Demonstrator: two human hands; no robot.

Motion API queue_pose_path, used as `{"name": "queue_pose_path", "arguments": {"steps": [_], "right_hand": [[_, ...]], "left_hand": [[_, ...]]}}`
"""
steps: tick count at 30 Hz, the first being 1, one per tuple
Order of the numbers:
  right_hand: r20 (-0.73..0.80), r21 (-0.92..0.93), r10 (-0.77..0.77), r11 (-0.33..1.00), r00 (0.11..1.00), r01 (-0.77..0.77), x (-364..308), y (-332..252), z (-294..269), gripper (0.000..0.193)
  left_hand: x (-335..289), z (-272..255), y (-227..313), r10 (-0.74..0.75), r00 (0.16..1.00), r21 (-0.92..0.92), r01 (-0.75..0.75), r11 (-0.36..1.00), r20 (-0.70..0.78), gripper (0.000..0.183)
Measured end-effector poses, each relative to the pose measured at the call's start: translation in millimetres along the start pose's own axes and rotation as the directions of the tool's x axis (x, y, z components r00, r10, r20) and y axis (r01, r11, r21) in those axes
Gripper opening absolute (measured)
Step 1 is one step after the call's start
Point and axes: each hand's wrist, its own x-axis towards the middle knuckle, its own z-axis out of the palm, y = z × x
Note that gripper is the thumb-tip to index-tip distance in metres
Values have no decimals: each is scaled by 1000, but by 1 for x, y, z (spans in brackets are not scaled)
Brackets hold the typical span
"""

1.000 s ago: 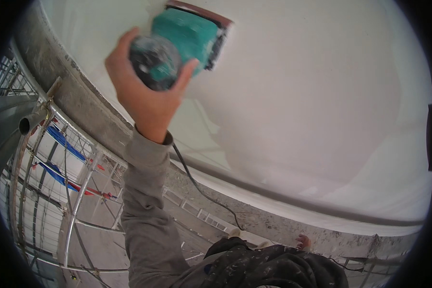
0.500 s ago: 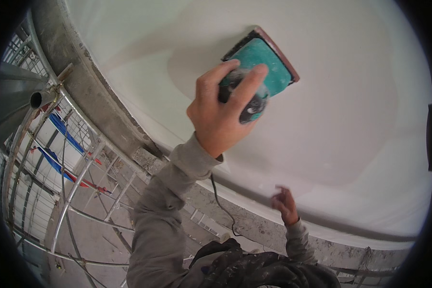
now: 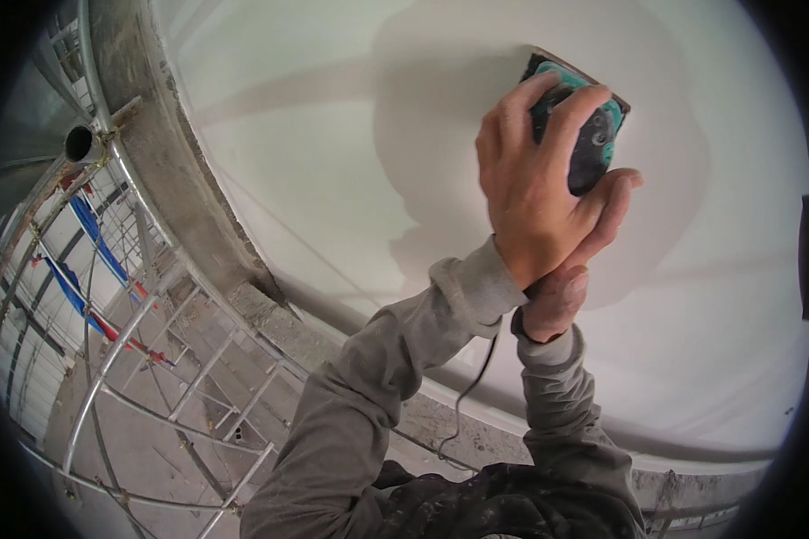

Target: The person uses a green electric sander to smooth a white wall and ceiling in a construction area. They move the sander in steady strokes along the wall and then across the ceiling, maintaining contact with the surfaces throughout the clip.

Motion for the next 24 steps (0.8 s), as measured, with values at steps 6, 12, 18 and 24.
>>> {"name": "queue_pose_path", "arguments": {"steps": [6, 12, 18, 24], "right_hand": [[-133, -180, -19, 984, 991, -6, 30, -3, 29, 72], [-126, -696, -209, 716, 970, 64, 81, -10, 43, 70], [165, -943, -407, 200, 898, 264, 121, -16, 86, 82], [479, -877, -425, -182, 768, 446, 173, -19, 91, 76]], "left_hand": [[13, -9, -21, -8, 998, -466, 33, 884, 55, 29], [38, -44, -67, -27, 958, -656, 216, 723, 286, 33], [-29, -188, -162, -79, 920, -427, 252, 869, 384, 39], [-155, -411, -261, -660, 690, 153, 648, 746, 298, 34]]}}
